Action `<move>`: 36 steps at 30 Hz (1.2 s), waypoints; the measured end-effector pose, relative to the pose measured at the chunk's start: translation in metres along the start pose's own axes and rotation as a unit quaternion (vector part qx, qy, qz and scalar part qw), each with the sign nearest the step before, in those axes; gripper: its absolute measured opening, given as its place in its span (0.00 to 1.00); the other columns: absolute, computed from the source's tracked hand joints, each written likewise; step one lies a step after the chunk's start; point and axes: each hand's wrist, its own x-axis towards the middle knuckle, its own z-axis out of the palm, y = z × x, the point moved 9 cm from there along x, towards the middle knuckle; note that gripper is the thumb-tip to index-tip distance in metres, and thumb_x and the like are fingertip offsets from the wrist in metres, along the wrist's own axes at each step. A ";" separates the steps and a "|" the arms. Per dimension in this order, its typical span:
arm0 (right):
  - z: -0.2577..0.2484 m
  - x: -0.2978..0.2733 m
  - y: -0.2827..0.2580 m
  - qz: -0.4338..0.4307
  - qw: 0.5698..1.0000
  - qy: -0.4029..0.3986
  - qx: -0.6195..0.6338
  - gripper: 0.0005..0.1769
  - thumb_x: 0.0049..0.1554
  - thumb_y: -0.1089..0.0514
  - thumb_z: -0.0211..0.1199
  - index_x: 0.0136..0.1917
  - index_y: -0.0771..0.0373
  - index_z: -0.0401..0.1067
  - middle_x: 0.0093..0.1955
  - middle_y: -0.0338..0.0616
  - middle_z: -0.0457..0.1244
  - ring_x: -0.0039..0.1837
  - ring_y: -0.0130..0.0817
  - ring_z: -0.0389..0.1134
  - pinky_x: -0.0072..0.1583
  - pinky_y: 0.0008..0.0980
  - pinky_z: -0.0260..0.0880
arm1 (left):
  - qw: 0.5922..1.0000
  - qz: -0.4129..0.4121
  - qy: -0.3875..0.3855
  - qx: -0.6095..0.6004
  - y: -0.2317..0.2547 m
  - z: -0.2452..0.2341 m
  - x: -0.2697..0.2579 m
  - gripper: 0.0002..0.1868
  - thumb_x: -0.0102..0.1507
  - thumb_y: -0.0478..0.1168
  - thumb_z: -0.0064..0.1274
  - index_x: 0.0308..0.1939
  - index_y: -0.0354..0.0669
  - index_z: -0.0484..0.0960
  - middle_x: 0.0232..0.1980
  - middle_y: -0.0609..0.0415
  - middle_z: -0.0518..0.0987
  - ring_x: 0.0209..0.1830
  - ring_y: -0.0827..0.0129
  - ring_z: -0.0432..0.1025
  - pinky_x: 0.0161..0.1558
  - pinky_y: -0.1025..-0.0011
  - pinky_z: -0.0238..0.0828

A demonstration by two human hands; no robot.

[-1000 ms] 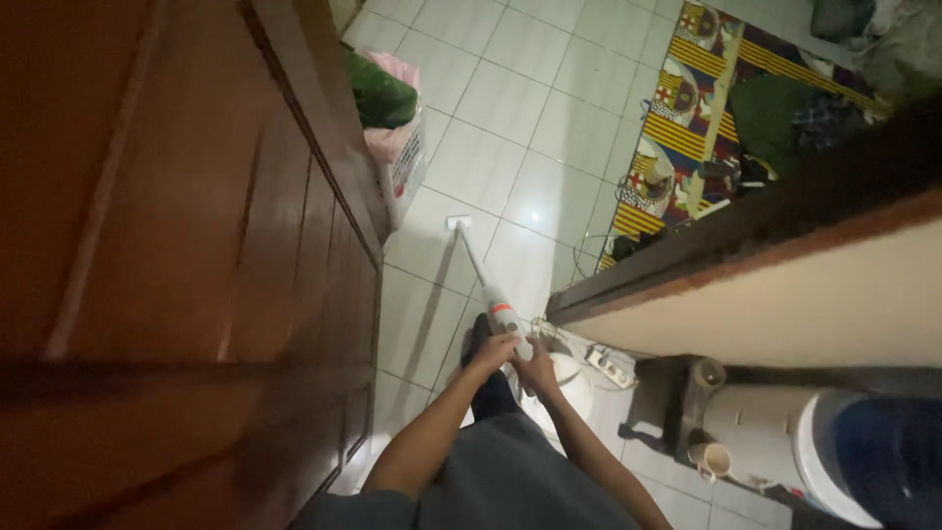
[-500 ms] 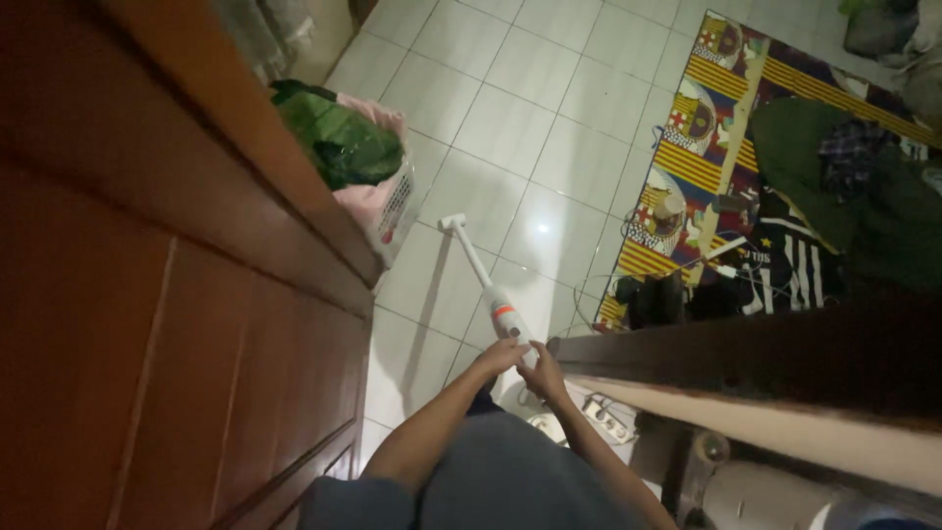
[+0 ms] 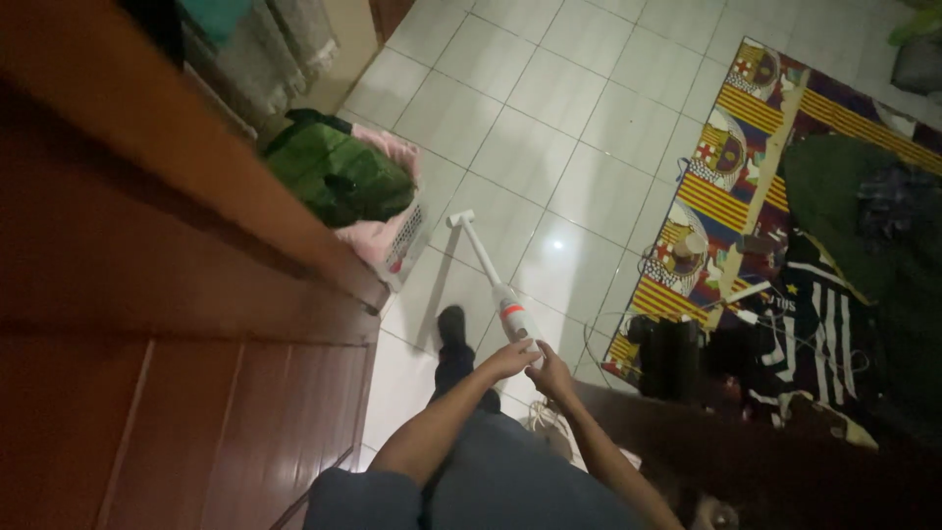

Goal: The person vacuums a tiled floor in a home using a handheld stick vacuum. They move the vacuum back and forth across the floor, navigating around furniture, a water dispenser, and a doorway, covering multiple areas of the room.

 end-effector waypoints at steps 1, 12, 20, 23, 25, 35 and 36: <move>-0.006 0.011 -0.005 -0.002 1.000 0.000 0.000 0.45 0.47 0.53 0.71 0.76 0.55 0.60 0.38 0.54 0.70 0.39 0.40 0.73 0.46 0.41 0.73 | 1.000 0.001 0.001 0.000 0.006 -0.007 0.012 0.33 0.66 0.53 0.55 0.68 0.34 0.69 0.54 0.42 0.79 0.52 0.61 0.75 0.53 0.66 0.71; -0.064 0.161 -0.113 0.022 0.998 -0.056 0.024 0.46 0.48 0.59 0.68 0.78 0.56 0.58 0.33 0.47 0.69 0.31 0.33 0.70 0.36 0.35 0.73 | 0.998 -0.025 0.015 0.054 0.082 -0.135 0.150 0.29 0.65 0.54 0.49 0.58 0.31 0.70 0.47 0.38 0.81 0.46 0.53 0.79 0.47 0.62 0.75; -0.083 0.252 -0.167 0.040 0.994 -0.090 0.056 0.46 0.48 0.60 0.68 0.79 0.55 0.57 0.33 0.45 0.68 0.30 0.32 0.67 0.35 0.35 0.71 | 0.999 -0.039 0.017 0.006 0.091 -0.203 0.226 0.41 0.65 0.55 0.52 0.74 0.33 0.61 0.59 0.37 0.80 0.55 0.56 0.77 0.55 0.66 0.73; -0.091 0.279 -0.185 0.033 0.994 -0.098 0.047 0.45 0.49 0.59 0.67 0.78 0.55 0.58 0.33 0.44 0.68 0.30 0.31 0.67 0.34 0.35 0.70 | 0.999 -0.030 0.022 -0.011 0.099 -0.219 0.238 0.45 0.66 0.55 0.53 0.79 0.38 0.51 0.64 0.36 0.76 0.62 0.56 0.73 0.60 0.67 0.69; -0.087 0.306 -0.187 0.026 0.993 -0.103 0.045 0.44 0.50 0.59 0.67 0.78 0.56 0.59 0.33 0.44 0.68 0.30 0.30 0.67 0.34 0.35 0.70 | 0.999 -0.022 0.030 -0.009 0.109 -0.235 0.243 0.47 0.66 0.55 0.52 0.81 0.41 0.48 0.67 0.35 0.75 0.66 0.56 0.71 0.63 0.67 0.66; -0.112 0.405 -0.269 -0.015 0.991 -0.131 0.007 0.42 0.53 0.53 0.69 0.78 0.57 0.59 0.26 0.46 0.63 0.24 0.31 0.59 0.27 0.37 0.58 | 0.991 -0.043 0.123 -0.021 0.127 -0.314 0.319 0.46 0.66 0.56 0.52 0.82 0.47 0.48 0.75 0.35 0.65 0.74 0.52 0.63 0.70 0.65 0.60; -0.115 0.419 -0.277 -0.017 0.991 -0.135 0.005 0.43 0.53 0.52 0.70 0.78 0.57 0.59 0.25 0.45 0.63 0.23 0.31 0.59 0.27 0.37 0.58 | 0.990 -0.020 0.139 -0.018 0.128 -0.325 0.334 0.46 0.66 0.56 0.51 0.81 0.46 0.49 0.76 0.35 0.64 0.75 0.52 0.62 0.71 0.65 0.59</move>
